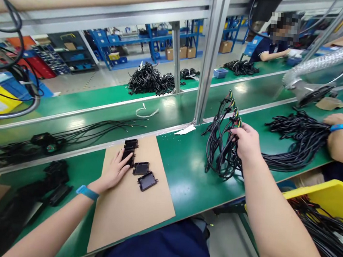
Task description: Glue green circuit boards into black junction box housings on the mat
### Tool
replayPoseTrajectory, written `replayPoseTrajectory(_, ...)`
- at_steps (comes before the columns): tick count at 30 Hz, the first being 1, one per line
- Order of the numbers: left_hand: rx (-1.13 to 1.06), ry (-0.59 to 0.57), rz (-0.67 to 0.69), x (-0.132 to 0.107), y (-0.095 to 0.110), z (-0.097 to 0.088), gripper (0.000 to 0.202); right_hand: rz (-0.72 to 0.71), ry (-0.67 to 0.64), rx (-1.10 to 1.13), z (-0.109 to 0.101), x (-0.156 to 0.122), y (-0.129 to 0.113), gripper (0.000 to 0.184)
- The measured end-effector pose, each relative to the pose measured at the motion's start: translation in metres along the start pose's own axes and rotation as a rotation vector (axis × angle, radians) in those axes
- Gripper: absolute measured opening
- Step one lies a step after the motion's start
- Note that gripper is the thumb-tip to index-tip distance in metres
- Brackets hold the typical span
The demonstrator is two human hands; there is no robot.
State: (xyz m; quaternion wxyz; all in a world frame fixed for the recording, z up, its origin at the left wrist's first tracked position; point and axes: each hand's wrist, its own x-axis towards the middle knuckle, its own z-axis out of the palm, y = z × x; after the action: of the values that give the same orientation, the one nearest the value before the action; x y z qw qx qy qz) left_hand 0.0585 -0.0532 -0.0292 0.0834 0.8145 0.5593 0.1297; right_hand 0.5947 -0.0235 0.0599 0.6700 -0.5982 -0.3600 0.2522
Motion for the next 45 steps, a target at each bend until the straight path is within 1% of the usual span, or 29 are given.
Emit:
replayPoseTrajectory(1, -0.043, 0.0, -0.013, 0.004, -0.003, 0.006, 0.055, -0.014, -0.033, 0.025, -0.001, -0.01, -0.008, 0.012)
replayPoseTrajectory(3, -0.101, 0.03, -0.031, 0.013, 0.001, 0.017, 0.058, -0.046, -0.082, 0.095, -0.002, -0.03, -0.021, 0.017)
replayPoseTrajectory(5, -0.122, 0.049, -0.044, 0.019, 0.008, 0.023, 0.059, -0.08, -0.081, 0.141, -0.004, -0.047, -0.03, 0.021)
replayPoseTrajectory(8, -0.097, 0.055, -0.058, 0.022, 0.014, 0.023, 0.059, -0.08, -0.035, 0.137, -0.008, -0.072, -0.037, 0.025)
replayPoseTrajectory(10, -0.054, 0.107, -0.081, 0.023, 0.018, 0.02, 0.058, -0.068, -0.005, 0.112, -0.01, -0.086, -0.037, 0.025)
replayPoseTrajectory(12, -0.004, 0.185, -0.071, 0.024, 0.03, 0.017, 0.057, -0.065, 0.018, 0.11, -0.01, -0.098, -0.035, 0.025)
replayPoseTrajectory(13, 0.011, 0.201, -0.03, 0.025, 0.039, 0.015, 0.057, -0.069, 0.027, 0.116, -0.009, -0.102, -0.034, 0.025)
replayPoseTrajectory(14, 0.018, 0.188, 0.037, 0.027, 0.05, 0.014, 0.058, -0.072, 0.032, 0.12, -0.008, -0.106, -0.033, 0.026)
replayPoseTrajectory(15, 0.016, 0.142, 0.12, 0.028, 0.062, 0.012, 0.06, -0.076, 0.033, 0.118, -0.006, -0.11, -0.032, 0.027)
replayPoseTrajectory(17, -0.005, 0.001, 0.26, 0.027, 0.083, 0.01, 0.067, -0.094, 0.024, 0.104, -0.004, -0.114, -0.032, 0.029)
replayPoseTrajectory(18, -0.015, -0.059, 0.3, 0.025, 0.09, 0.008, 0.071, -0.106, 0.013, 0.103, -0.004, -0.116, -0.033, 0.03)
replayPoseTrajectory(19, -0.021, -0.093, 0.321, 0.022, 0.094, 0.008, 0.075, -0.118, 0.003, 0.11, -0.005, -0.118, -0.034, 0.031)
replayPoseTrajectory(21, -0.019, -0.101, 0.338, 0.01, 0.093, 0.007, 0.076, -0.143, -0.002, 0.132, -0.006, -0.123, -0.038, 0.033)
replayPoseTrajectory(25, 0.002, -0.079, 0.366, -0.015, 0.069, 0.008, 0.064, -0.125, -0.029, 0.137, -0.005, -0.141, -0.05, 0.033)
replayPoseTrajectory(27, -0.031, -0.055, 0.378, -0.02, 0.059, 0.007, 0.065, -0.095, -0.063, 0.143, 0.001, -0.15, -0.056, 0.039)
replayPoseTrajectory(29, -0.135, -0.032, 0.388, -0.019, 0.06, -0.001, 0.07, -0.084, -0.09, 0.131, 0.007, -0.155, -0.061, 0.049)
replayPoseTrajectory(31, -0.302, -0.017, 0.386, -0.014, 0.075, -0.019, 0.072, -0.102, -0.129, 0.094, 0.013, -0.157, -0.063, 0.056)
replayPoseTrajectory(32, -0.398, -0.009, 0.381, -0.009, 0.087, -0.03, 0.072, -0.118, -0.153, 0.071, 0.015, -0.158, -0.063, 0.058)
replayPoseTrajectory(34, -0.594, 0.024, 0.361, 0.005, 0.118, -0.056, 0.073, -0.15, -0.205, 0.034, 0.02, -0.161, -0.062, 0.06)
replayPoseTrajectory(37, -0.876, 0.086, 0.303, 0.038, 0.172, -0.088, 0.074, -0.22, -0.259, -0.032, 0.027, -0.172, -0.06, 0.059)
replayPoseTrajectory(39, -1.036, 0.028, 0.264, 0.064, 0.202, -0.099, 0.075, -0.313, -0.258, -0.12, 0.032, -0.185, -0.06, 0.059)
replayPoseTrajectory(40, -1.084, -0.001, 0.246, 0.075, 0.212, -0.101, 0.076, -0.366, -0.256, -0.165, 0.034, -0.191, -0.06, 0.059)
replayPoseTrajectory(41, -1.1, -0.002, 0.231, 0.085, 0.218, -0.103, 0.075, -0.408, -0.259, -0.197, 0.035, -0.196, -0.061, 0.06)
replayPoseTrajectory(42, -1.087, 0.036, 0.214, 0.093, 0.22, -0.103, 0.072, -0.427, -0.271, -0.207, 0.034, -0.199, -0.062, 0.06)
replayPoseTrajectory(43, -1.052, 0.113, 0.189, 0.098, 0.218, -0.103, 0.068, -0.415, -0.301, -0.184, 0.032, -0.198, -0.064, 0.06)
replayPoseTrajectory(44, -1.009, 0.21, 0.161, 0.103, 0.214, -0.104, 0.065, -0.368, -0.351, -0.129, 0.029, -0.195, -0.065, 0.059)
replayPoseTrajectory(45, -0.971, 0.29, 0.14, 0.106, 0.208, -0.106, 0.063, -0.291, -0.417, -0.047, 0.024, -0.189, -0.065, 0.058)
